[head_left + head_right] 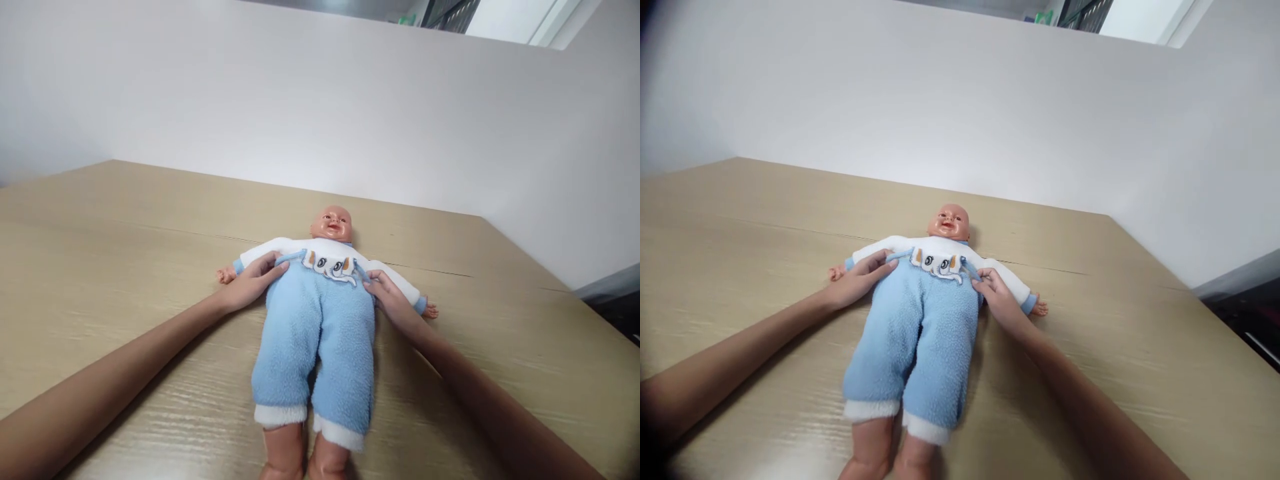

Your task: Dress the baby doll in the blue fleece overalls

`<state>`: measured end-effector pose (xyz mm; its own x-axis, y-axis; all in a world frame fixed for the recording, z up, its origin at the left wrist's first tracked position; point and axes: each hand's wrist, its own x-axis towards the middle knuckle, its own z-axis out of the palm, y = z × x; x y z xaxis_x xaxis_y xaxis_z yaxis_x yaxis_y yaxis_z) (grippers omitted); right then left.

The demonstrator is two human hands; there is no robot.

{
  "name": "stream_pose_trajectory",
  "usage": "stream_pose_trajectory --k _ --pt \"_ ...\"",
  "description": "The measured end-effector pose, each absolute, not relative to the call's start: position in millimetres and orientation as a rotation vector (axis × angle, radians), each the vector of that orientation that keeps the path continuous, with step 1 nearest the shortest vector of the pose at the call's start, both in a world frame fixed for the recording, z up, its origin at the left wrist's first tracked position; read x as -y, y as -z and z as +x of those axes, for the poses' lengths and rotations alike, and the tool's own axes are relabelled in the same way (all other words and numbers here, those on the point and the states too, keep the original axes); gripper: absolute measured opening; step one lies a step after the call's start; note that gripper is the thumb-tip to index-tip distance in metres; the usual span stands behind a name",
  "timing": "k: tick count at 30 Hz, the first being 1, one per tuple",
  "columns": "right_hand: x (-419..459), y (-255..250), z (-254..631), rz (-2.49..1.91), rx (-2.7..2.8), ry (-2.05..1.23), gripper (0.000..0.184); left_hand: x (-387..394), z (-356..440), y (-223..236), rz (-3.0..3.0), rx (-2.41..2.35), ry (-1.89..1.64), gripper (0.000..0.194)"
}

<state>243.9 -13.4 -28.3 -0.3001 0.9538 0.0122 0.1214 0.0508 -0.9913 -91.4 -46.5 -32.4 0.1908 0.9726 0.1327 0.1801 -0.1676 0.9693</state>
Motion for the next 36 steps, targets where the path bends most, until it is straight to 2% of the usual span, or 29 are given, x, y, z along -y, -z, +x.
stream_pose_trajectory --k 5,8,12,15,19,33,36 --pt "31.0 23.0 258.1 -1.169 1.78 -1.188 0.037 53.5 -97.9 33.0 1.707 -1.301 -0.948 0.045" --pt "31.0 32.3 252.4 -1.149 1.603 -1.299 0.034 56.2 -96.5 34.7 1.635 -1.295 -0.945 0.047" --pt "22.5 55.4 237.8 -1.048 1.26 -1.451 0.04 56.0 -82.6 46.3 1.395 -1.174 -1.118 0.045" --pt "18.4 63.4 234.3 -1.037 1.221 -1.443 0.047 54.3 -68.4 55.0 1.113 -1.112 -1.314 0.048" --pt "18.5 61.1 238.8 -1.006 1.293 -1.419 0.045 52.4 -58.9 54.9 0.991 -1.013 -1.36 0.05" --pt "26.7 38.8 239.3 -1.074 1.524 -1.205 0.038 38.7 -79.2 57.5 1.168 -0.872 -1.194 0.043" --pt "23.5 37.9 239.2 -1.073 1.518 -1.211 0.036 38.8 -83.0 57.0 1.161 -0.873 -1.217 0.036"
